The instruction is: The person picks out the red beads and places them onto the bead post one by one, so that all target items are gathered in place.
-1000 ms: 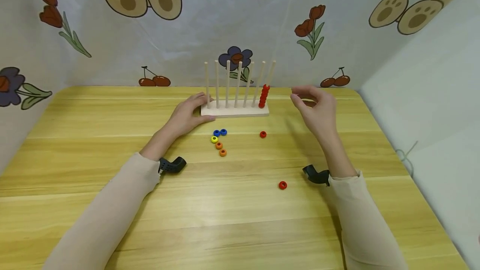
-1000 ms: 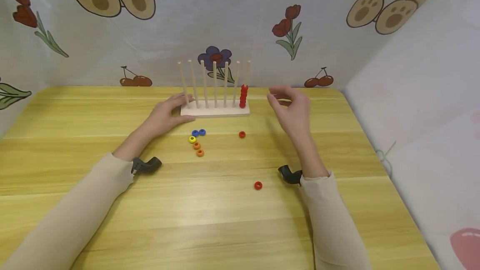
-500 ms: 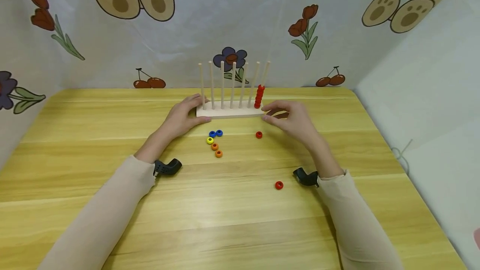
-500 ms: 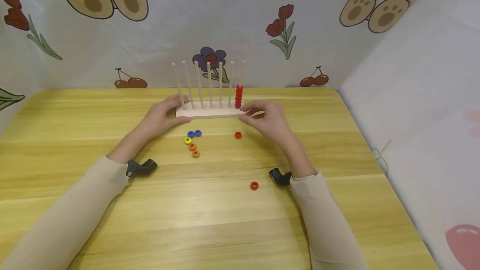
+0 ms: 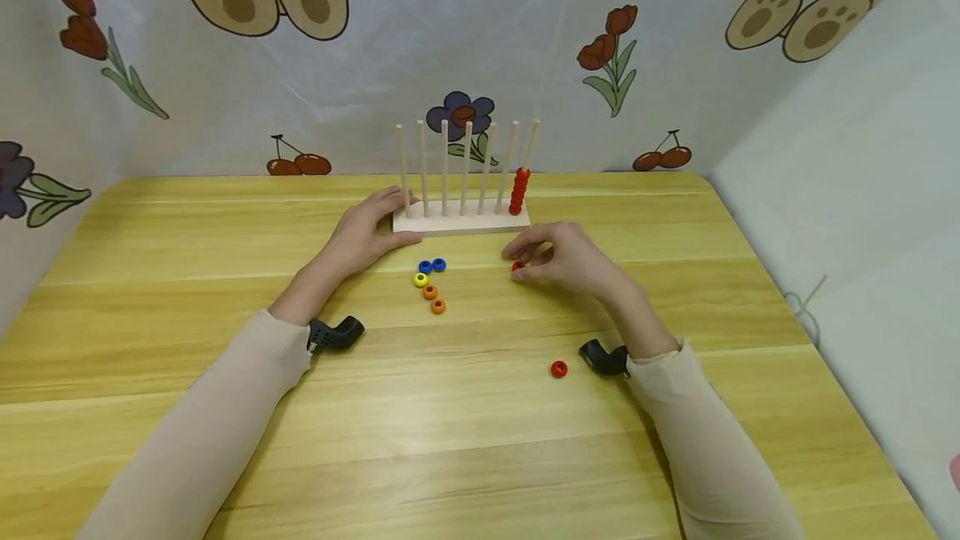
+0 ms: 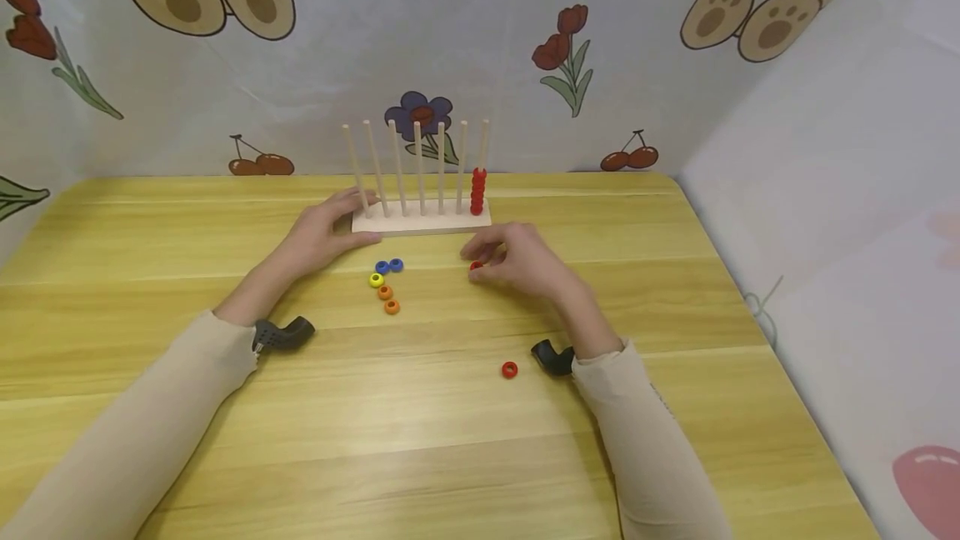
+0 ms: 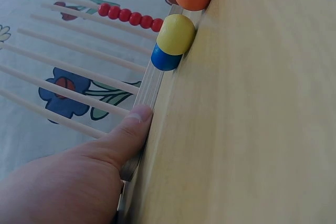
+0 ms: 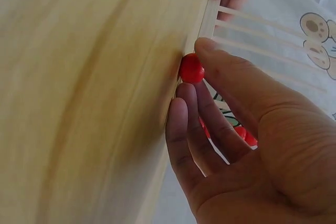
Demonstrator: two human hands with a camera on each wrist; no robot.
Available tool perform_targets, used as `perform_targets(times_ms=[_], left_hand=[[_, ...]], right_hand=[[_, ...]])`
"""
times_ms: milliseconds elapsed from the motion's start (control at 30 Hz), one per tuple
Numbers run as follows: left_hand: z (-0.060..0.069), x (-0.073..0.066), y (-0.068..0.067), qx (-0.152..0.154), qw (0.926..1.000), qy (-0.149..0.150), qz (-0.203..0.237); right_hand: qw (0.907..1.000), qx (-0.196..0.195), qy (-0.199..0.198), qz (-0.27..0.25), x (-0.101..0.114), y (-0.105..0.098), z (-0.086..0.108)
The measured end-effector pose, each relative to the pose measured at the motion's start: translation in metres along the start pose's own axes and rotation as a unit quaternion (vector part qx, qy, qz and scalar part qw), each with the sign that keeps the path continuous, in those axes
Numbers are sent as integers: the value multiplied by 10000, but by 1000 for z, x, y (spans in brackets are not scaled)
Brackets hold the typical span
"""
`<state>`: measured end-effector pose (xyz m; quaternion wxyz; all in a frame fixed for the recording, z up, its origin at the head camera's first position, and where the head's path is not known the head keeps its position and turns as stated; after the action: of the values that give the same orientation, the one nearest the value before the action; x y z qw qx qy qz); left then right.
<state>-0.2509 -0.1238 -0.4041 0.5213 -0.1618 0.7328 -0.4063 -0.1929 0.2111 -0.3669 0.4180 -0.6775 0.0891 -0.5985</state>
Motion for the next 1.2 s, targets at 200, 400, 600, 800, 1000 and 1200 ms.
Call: perform_targets(times_ms=[200, 400, 600, 800, 1000, 1200], left_hand=[[0, -1, 0, 10, 10000, -15, 17], [0, 0, 0, 12, 10000, -29, 22], [-1, 0, 0, 17, 10000, -35, 18], [-1, -1, 0, 6, 10000, -22, -23], [0, -3, -1, -3, 10000, 8, 30], [-1, -2, 0, 2, 10000, -8, 35]], right_hand=[[9998, -13, -125, 158, 2, 3, -1], [9994, -175, -7, 306, 4, 4, -1], [9984, -358, 85, 429, 6, 2, 2], [9961, -839, 95, 255, 5, 0, 2], [9908, -1348, 131, -10, 4, -5, 1], [9791, -2017, 96, -259, 4, -14, 3]])
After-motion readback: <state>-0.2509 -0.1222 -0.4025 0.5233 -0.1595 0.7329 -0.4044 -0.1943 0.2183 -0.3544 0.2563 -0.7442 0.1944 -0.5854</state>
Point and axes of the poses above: each hand's wrist, its own z-axis away from the middle knuckle, its own y-axis out of the palm, x = y × z, the point moved 1 cm from there along -z, towards the middle knuckle, and after that the axes turned 2 degrees about y, right-handed, at the moved point
